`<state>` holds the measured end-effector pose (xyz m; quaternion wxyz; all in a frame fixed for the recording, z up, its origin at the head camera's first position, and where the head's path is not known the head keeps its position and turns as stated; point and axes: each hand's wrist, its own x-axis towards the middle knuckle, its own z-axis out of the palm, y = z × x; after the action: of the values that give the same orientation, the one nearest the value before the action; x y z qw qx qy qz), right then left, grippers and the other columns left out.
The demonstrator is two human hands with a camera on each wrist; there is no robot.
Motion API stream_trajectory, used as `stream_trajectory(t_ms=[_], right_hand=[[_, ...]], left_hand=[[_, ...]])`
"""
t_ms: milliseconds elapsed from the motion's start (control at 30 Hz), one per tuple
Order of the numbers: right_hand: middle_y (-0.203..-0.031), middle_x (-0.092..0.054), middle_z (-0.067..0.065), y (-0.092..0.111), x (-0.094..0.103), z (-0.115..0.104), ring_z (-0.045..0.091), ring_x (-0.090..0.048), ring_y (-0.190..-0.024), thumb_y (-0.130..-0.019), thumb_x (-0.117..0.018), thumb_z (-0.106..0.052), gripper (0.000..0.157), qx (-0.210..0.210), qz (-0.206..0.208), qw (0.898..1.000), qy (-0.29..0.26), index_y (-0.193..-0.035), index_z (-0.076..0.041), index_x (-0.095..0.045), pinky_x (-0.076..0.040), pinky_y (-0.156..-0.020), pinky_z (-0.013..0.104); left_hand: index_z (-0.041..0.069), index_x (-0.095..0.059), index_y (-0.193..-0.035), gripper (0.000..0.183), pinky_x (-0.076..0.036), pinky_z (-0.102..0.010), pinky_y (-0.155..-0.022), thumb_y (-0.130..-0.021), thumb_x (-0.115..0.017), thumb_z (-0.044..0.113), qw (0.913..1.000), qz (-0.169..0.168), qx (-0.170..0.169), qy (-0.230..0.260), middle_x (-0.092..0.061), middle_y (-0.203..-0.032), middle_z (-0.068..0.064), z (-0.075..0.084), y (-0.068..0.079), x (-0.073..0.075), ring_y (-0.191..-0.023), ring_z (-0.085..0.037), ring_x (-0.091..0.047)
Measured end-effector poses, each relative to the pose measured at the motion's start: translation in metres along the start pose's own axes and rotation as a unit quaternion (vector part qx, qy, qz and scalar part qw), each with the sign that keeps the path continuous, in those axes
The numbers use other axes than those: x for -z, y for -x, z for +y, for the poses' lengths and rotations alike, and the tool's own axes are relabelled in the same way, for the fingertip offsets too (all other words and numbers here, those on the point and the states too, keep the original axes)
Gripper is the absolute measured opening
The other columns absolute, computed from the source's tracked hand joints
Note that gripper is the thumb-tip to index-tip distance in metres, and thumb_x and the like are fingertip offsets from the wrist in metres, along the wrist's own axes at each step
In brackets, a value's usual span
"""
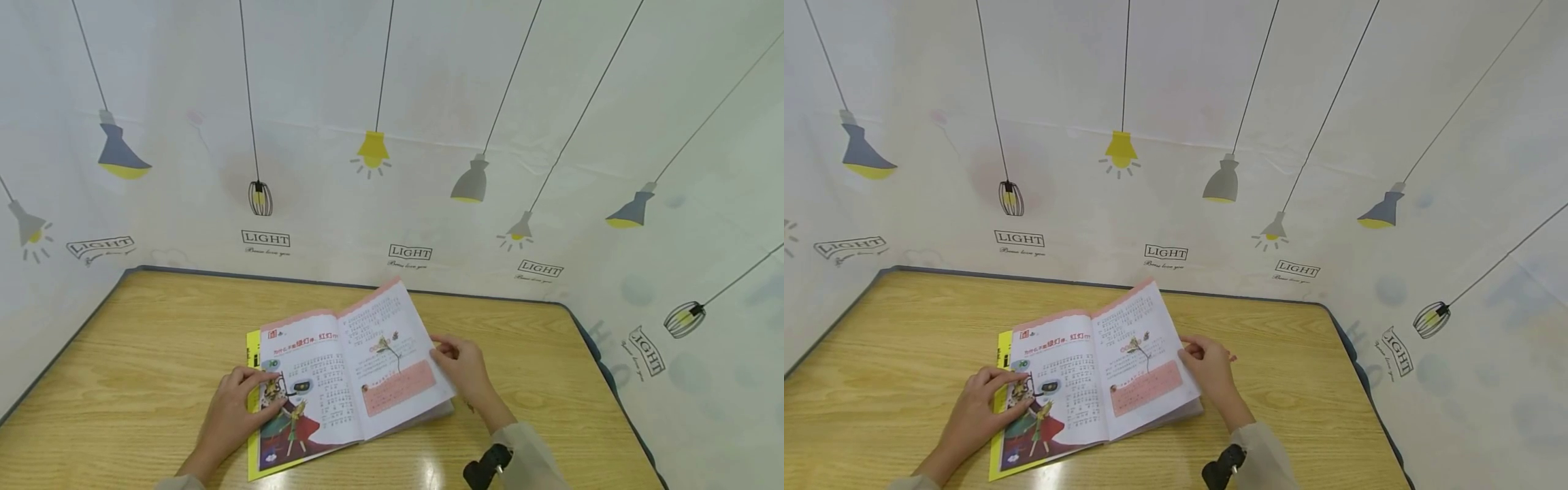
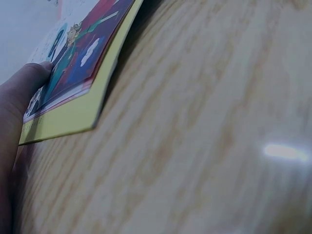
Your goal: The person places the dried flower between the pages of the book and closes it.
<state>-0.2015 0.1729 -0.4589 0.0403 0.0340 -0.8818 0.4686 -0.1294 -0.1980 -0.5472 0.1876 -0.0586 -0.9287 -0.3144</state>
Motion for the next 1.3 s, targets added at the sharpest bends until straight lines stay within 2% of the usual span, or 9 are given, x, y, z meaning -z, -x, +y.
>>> stream_trajectory(t_ms=[133, 633, 667, 700, 833, 900, 933, 1167, 1300], right_hand=[[-0.077, -0.063, 0.003, 0.000, 0.002, -0.008, 0.012, -0.054, -0.069, -0.081, -0.069, -0.002, 0.022, 0.017, 0.001, 1.000, -0.005, -0.103, -0.001, -0.070, -0.044, -0.060, 0.021], [-0.082, -0.066, 0.005, 0.003, 0.003, -0.033, 0.012, -0.059, -0.071, -0.082, -0.069, -0.002, 0.023, 0.025, -0.016, 0.999, -0.038, -0.105, 0.000, -0.070, -0.046, -0.062, 0.021], [-0.082, -0.067, 0.005, 0.003, 0.003, -0.035, 0.012, -0.059, -0.071, -0.082, -0.069, -0.002, 0.023, 0.027, -0.015, 0.999, -0.039, -0.104, 0.000, -0.070, -0.046, -0.062, 0.022], [-0.082, -0.067, 0.006, 0.004, 0.003, -0.037, 0.012, -0.059, -0.071, -0.082, -0.069, -0.003, 0.023, 0.031, -0.014, 0.998, -0.043, -0.104, 0.000, -0.070, -0.044, -0.069, 0.022], [-0.082, -0.067, 0.007, 0.006, 0.003, -0.047, 0.010, -0.058, -0.071, -0.082, -0.069, -0.002, 0.023, 0.040, -0.024, 0.996, -0.071, -0.105, 0.001, -0.069, -0.044, -0.071, 0.022], [-0.082, -0.067, 0.008, 0.008, 0.002, -0.054, 0.010, -0.058, -0.071, -0.082, -0.068, 0.000, 0.023, 0.045, -0.029, 0.995, -0.083, -0.105, 0.001, -0.069, -0.043, -0.070, 0.019], [-0.081, -0.066, 0.008, 0.008, 0.001, -0.057, 0.009, -0.058, -0.070, -0.082, -0.067, 0.000, 0.023, 0.046, -0.032, 0.994, -0.090, -0.105, 0.002, -0.069, -0.046, -0.063, 0.020], [-0.080, -0.066, 0.011, 0.010, -0.010, -0.071, 0.008, -0.056, -0.067, -0.083, -0.067, 0.001, 0.022, 0.063, -0.052, 0.988, -0.131, -0.104, 0.004, -0.069, -0.045, -0.060, 0.020], [-0.081, -0.065, 0.012, 0.012, -0.015, -0.081, 0.010, -0.055, -0.066, -0.083, -0.066, 0.001, 0.023, 0.071, -0.068, 0.986, -0.132, -0.106, 0.003, -0.068, -0.044, -0.059, 0.020]], left_hand=[[0.017, -0.069, -0.105, 0.043, -0.037, -0.043, -0.076, -0.069, -0.081, 0.039, 1.0000, 0.000, -0.002, 0.001, -0.051, -0.100, -0.002, 0.000, -0.001, 0.000, -0.091, -0.022, -0.047], [0.017, -0.070, -0.105, 0.044, -0.037, -0.042, -0.075, -0.070, -0.079, 0.042, 0.9999, -0.007, 0.007, -0.003, -0.052, -0.101, -0.003, 0.001, -0.001, -0.002, -0.089, -0.022, -0.046], [0.017, -0.070, -0.105, 0.044, -0.037, -0.042, -0.075, -0.070, -0.079, 0.042, 0.9999, -0.008, 0.008, -0.003, -0.052, -0.101, -0.003, 0.001, -0.001, -0.002, -0.089, -0.022, -0.046], [0.017, -0.070, -0.105, 0.044, -0.037, -0.042, -0.075, -0.070, -0.079, 0.042, 0.9999, -0.008, 0.008, -0.003, -0.052, -0.101, -0.003, 0.002, -0.001, -0.002, -0.089, -0.022, -0.046], [0.017, -0.069, -0.106, 0.044, -0.037, -0.042, -0.075, -0.070, -0.079, 0.042, 0.9999, -0.009, 0.009, -0.003, -0.051, -0.101, -0.003, 0.002, -0.002, -0.002, -0.089, -0.023, -0.046], [0.017, -0.069, -0.106, 0.045, -0.037, -0.043, -0.075, -0.071, -0.078, 0.043, 0.9999, -0.010, 0.010, -0.001, -0.051, -0.101, -0.003, 0.001, -0.002, -0.002, -0.090, -0.023, -0.046], [0.017, -0.069, -0.106, 0.045, -0.037, -0.043, -0.075, -0.071, -0.078, 0.044, 0.9999, -0.010, 0.010, 0.000, -0.051, -0.101, -0.003, 0.001, -0.002, -0.002, -0.090, -0.023, -0.047], [0.017, -0.070, -0.106, 0.045, -0.037, -0.045, -0.078, -0.071, -0.079, 0.043, 0.9998, -0.010, 0.008, 0.015, -0.052, -0.101, -0.003, -0.002, -0.001, 0.000, -0.092, -0.024, -0.047], [0.015, -0.070, -0.104, 0.043, -0.038, -0.046, -0.079, -0.070, -0.080, 0.038, 0.9995, -0.006, -0.003, 0.029, -0.052, -0.100, -0.004, -0.003, -0.002, 0.002, -0.092, -0.024, -0.048]])
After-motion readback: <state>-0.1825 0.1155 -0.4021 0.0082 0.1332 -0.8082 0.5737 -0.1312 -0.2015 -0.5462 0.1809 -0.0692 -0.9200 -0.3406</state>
